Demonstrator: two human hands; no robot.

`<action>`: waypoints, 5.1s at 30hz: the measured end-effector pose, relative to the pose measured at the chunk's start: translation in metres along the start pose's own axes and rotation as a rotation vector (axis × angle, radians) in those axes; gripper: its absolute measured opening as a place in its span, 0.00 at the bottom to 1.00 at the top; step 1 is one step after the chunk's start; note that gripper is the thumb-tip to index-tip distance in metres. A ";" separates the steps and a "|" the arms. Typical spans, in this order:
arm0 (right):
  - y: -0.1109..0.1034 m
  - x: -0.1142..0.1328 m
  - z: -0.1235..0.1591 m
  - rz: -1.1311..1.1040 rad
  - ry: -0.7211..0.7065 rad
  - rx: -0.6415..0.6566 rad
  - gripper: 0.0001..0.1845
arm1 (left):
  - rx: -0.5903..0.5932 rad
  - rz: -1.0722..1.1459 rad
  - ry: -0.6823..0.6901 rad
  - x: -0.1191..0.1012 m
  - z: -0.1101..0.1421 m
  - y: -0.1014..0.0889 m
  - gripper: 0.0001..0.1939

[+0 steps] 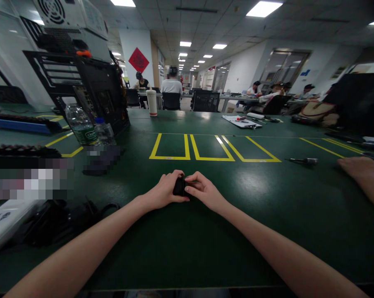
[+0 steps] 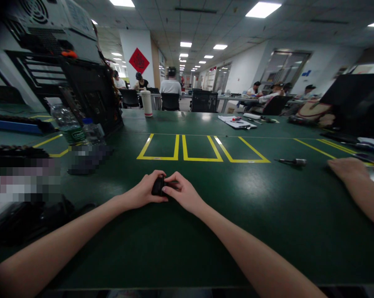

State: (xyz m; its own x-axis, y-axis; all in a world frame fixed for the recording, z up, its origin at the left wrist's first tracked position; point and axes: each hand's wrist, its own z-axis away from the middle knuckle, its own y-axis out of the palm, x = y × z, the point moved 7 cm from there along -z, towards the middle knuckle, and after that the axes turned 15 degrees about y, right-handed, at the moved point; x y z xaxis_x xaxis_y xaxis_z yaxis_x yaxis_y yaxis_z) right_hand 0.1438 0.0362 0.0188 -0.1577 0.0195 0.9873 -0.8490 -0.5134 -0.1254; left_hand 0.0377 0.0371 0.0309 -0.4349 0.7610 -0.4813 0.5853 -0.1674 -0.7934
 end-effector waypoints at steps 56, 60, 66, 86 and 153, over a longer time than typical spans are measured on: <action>0.000 -0.005 -0.003 -0.042 0.048 0.044 0.14 | 0.006 -0.047 0.025 -0.004 -0.001 -0.001 0.31; 0.000 -0.004 -0.003 0.002 0.056 0.010 0.14 | 0.023 -0.022 0.023 -0.007 0.000 -0.003 0.30; 0.001 -0.002 -0.001 0.002 0.070 0.050 0.15 | 0.023 -0.013 0.007 -0.006 -0.001 -0.005 0.31; 0.003 -0.003 -0.002 -0.022 0.055 0.068 0.17 | 0.010 -0.051 0.016 -0.004 -0.001 -0.001 0.31; -0.002 -0.003 -0.001 0.056 0.040 -0.045 0.12 | 0.038 -0.104 0.071 -0.015 -0.002 -0.004 0.30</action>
State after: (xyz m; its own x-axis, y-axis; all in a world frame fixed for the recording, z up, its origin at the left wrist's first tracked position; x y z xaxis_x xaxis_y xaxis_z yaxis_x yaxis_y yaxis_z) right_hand 0.1455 0.0376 0.0157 -0.2249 0.0267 0.9740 -0.8597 -0.4760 -0.1854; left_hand 0.0436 0.0281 0.0419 -0.4412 0.8180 -0.3690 0.5124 -0.1079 -0.8519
